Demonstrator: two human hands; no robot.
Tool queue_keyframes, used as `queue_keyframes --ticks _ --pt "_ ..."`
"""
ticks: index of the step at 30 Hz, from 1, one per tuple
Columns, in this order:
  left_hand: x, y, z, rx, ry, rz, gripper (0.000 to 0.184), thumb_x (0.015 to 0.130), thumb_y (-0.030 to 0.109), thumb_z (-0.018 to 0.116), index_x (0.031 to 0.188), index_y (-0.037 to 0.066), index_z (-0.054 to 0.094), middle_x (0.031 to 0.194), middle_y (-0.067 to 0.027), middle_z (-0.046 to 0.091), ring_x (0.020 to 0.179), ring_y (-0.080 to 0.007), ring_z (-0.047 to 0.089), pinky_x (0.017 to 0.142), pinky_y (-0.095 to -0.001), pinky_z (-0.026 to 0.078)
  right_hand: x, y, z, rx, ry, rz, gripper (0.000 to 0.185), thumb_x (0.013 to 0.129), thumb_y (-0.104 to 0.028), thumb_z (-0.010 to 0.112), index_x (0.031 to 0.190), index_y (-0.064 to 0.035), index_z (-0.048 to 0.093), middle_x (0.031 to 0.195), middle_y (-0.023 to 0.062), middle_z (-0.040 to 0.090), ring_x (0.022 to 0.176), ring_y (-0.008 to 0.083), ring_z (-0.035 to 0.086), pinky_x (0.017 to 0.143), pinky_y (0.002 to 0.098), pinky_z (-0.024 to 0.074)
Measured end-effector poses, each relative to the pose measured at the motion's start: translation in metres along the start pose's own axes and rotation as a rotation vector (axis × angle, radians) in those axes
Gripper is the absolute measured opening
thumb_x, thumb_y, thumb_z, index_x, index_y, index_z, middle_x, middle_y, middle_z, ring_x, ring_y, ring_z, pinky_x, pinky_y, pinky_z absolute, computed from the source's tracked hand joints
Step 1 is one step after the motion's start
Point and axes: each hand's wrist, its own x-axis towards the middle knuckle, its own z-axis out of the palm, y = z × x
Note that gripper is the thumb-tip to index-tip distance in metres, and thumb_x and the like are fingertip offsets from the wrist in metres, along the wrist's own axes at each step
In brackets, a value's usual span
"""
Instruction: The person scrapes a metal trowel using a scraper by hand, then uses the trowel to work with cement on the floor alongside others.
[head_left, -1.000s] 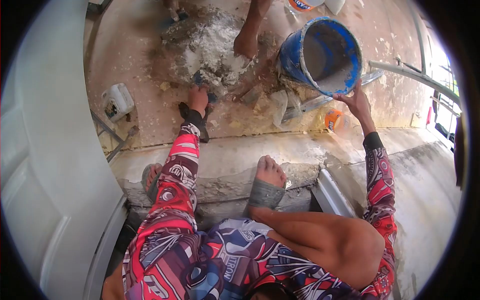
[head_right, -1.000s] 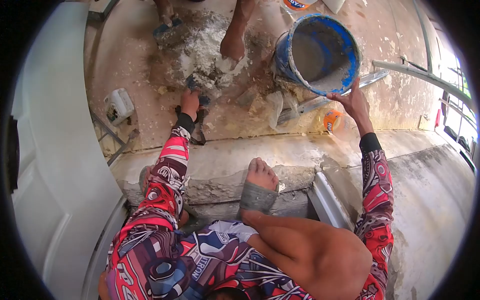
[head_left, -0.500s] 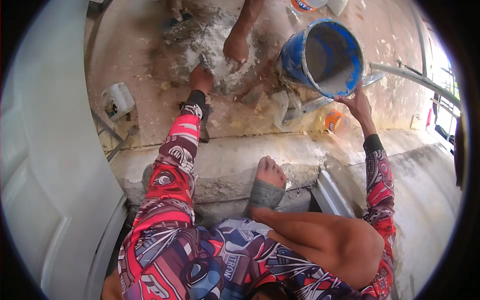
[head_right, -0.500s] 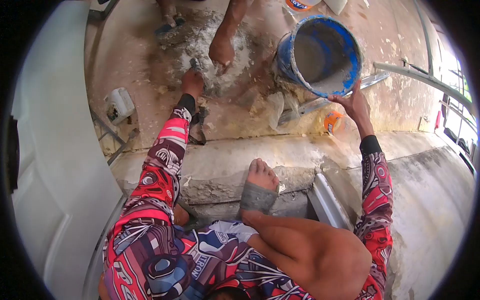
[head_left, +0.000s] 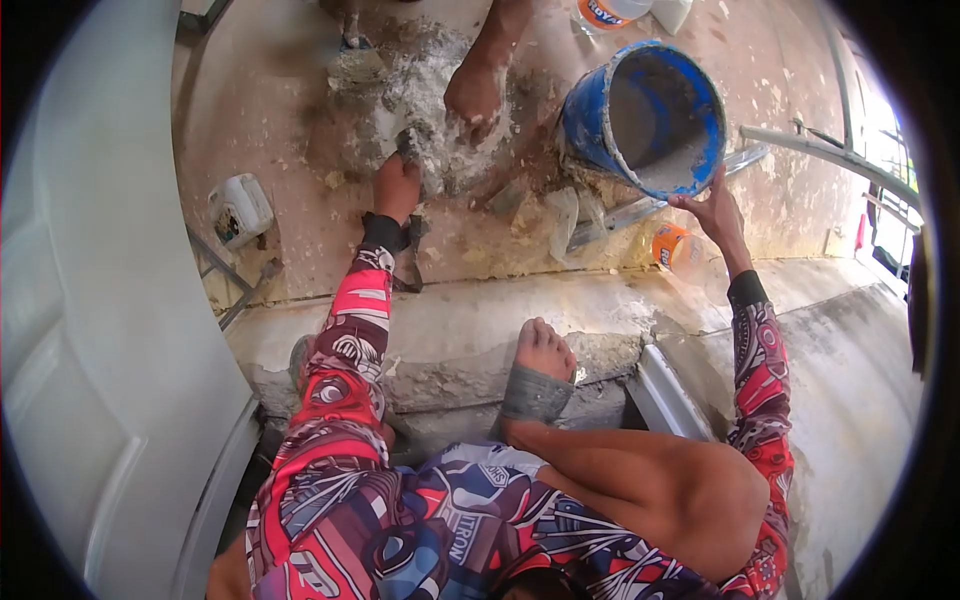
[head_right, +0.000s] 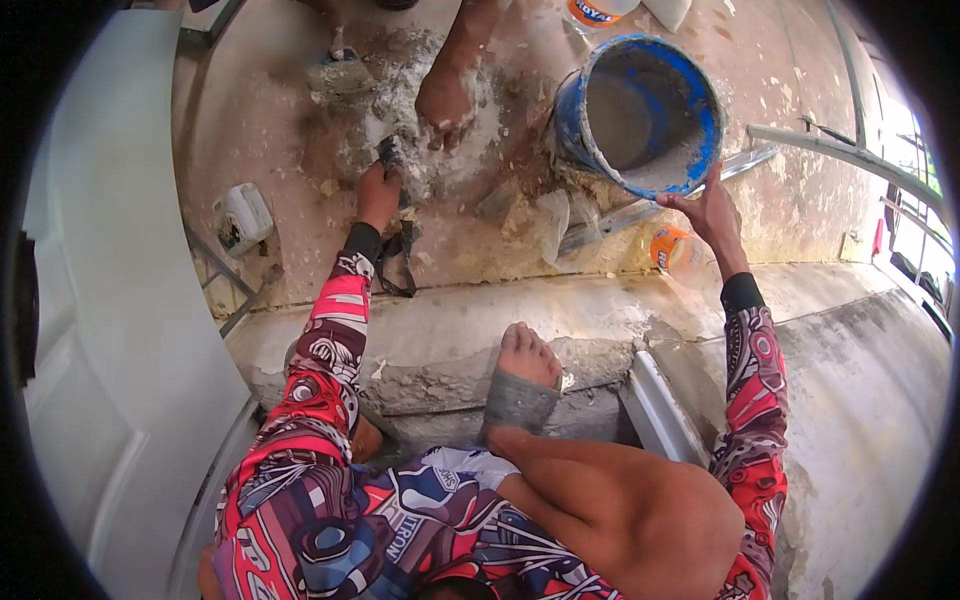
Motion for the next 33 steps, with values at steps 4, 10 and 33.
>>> queue_keyframes --ticks 4,10,33 --pt "-0.021 -0.021 0.020 -0.738 -0.030 -0.462 0.030 0.092 0.028 0.060 0.107 0.001 0.058 0.097 -0.0149 0.064 0.075 -0.0296 0.064 0.053 -0.0399 0.052 0.004 0.001 0.001 0.005 -0.008 -0.007 0.115 0.069 -0.050 0.084 0.147 0.0077 0.022 0.130 0.0250 0.059 0.122 0.0369 0.057 0.101 0.0411 0.0440" --pt "-0.046 -0.022 0.069 -0.596 0.062 -0.627 0.031 0.097 0.027 0.055 0.112 0.000 0.054 0.088 -0.0124 0.062 0.063 -0.0218 0.061 0.044 -0.0363 0.048 -0.007 -0.015 -0.009 -0.023 -0.037 0.052 0.123 0.067 -0.056 0.083 0.147 0.0109 0.019 0.132 0.0302 0.055 0.124 0.0395 0.054 0.102 0.0416 0.0435" --pt "0.028 0.046 0.027 0.757 -0.187 0.482 0.013 0.085 0.013 0.057 0.096 0.008 0.061 0.101 -0.0137 0.062 0.081 -0.0345 0.067 0.069 -0.0479 0.055 0.000 -0.001 -0.003 -0.024 0.023 -0.050 0.132 0.064 -0.067 0.079 0.147 0.0139 0.016 0.125 0.0328 0.058 0.116 0.0426 0.059 0.093 0.0457 0.0489"
